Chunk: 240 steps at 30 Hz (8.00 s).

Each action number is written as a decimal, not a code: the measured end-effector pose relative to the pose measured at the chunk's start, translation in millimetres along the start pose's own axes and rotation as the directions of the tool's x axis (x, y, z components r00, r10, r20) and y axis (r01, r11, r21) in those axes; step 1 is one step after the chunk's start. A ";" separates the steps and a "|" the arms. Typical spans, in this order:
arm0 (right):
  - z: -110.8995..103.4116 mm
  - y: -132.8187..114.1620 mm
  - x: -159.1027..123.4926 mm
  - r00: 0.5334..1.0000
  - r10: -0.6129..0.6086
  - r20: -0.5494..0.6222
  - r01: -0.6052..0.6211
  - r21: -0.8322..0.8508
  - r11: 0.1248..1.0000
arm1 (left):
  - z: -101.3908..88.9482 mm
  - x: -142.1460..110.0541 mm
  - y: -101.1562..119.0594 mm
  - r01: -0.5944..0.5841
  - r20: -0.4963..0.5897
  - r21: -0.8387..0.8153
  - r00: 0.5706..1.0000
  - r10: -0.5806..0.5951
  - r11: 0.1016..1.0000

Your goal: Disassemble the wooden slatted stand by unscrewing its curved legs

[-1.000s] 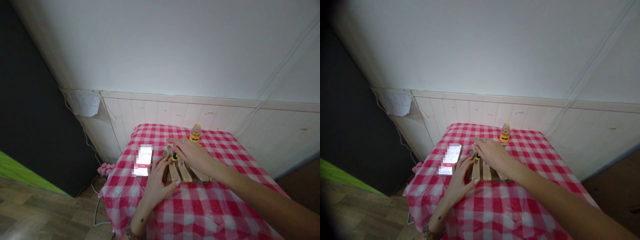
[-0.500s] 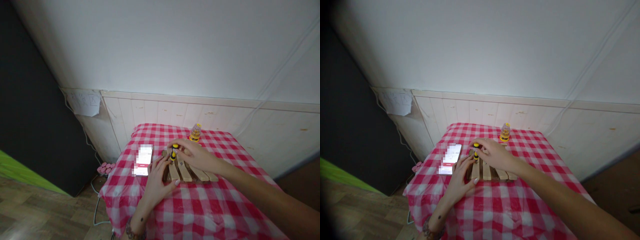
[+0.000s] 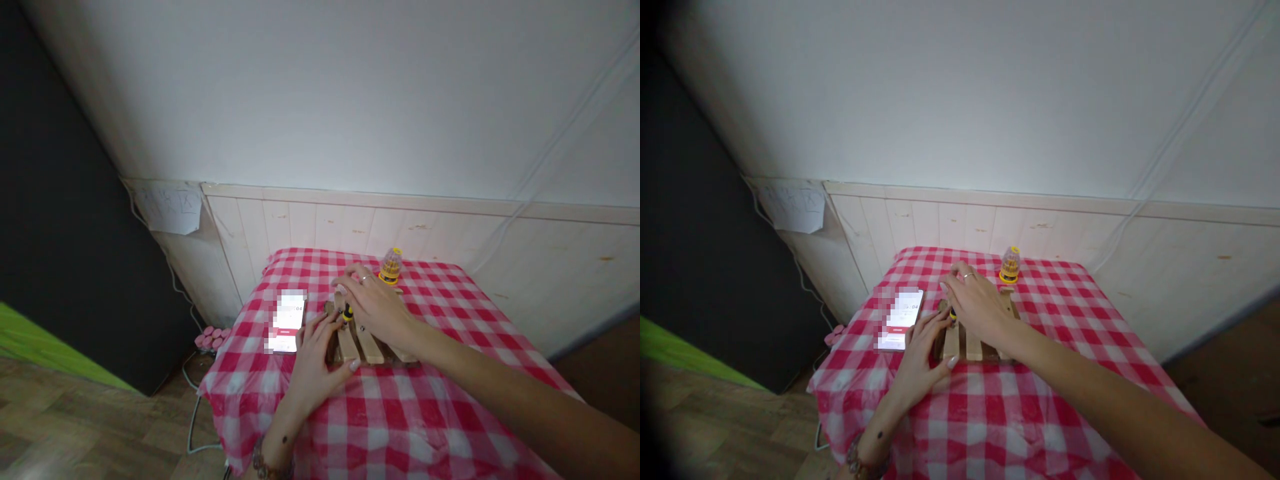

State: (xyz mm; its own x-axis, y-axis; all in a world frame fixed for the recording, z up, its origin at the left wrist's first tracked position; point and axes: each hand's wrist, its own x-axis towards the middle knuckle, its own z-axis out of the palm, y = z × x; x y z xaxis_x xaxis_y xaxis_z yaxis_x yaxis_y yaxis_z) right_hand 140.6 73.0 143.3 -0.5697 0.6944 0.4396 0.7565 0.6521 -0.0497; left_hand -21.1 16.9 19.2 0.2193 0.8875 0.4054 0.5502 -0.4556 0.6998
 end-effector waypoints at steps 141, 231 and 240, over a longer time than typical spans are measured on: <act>-8.3 1.2 -14.7 0.987 0.043 0.152 -0.068 0.163 0.984 | 1.3 -0.3 -2.6 -0.029 0.009 0.029 1.000 0.028 0.999; -25.3 5.3 -8.5 0.965 0.180 0.190 -0.195 0.066 0.978 | 0.7 -1.4 -2.4 -0.022 0.016 0.006 1.000 0.022 1.000; -21.0 11.6 -10.7 0.985 -0.063 0.163 0.006 0.329 0.944 | 1.6 -1.7 -4.6 -0.016 0.013 0.012 1.000 0.016 1.000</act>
State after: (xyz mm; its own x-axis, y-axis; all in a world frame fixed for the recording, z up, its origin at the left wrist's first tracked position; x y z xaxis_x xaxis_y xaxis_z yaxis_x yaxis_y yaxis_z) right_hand 162.2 66.8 156.8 -0.6612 0.6920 0.2898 0.6052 0.7203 -0.3390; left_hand -22.7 17.6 14.4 0.2384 0.8809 0.4088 0.5563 -0.4689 0.6860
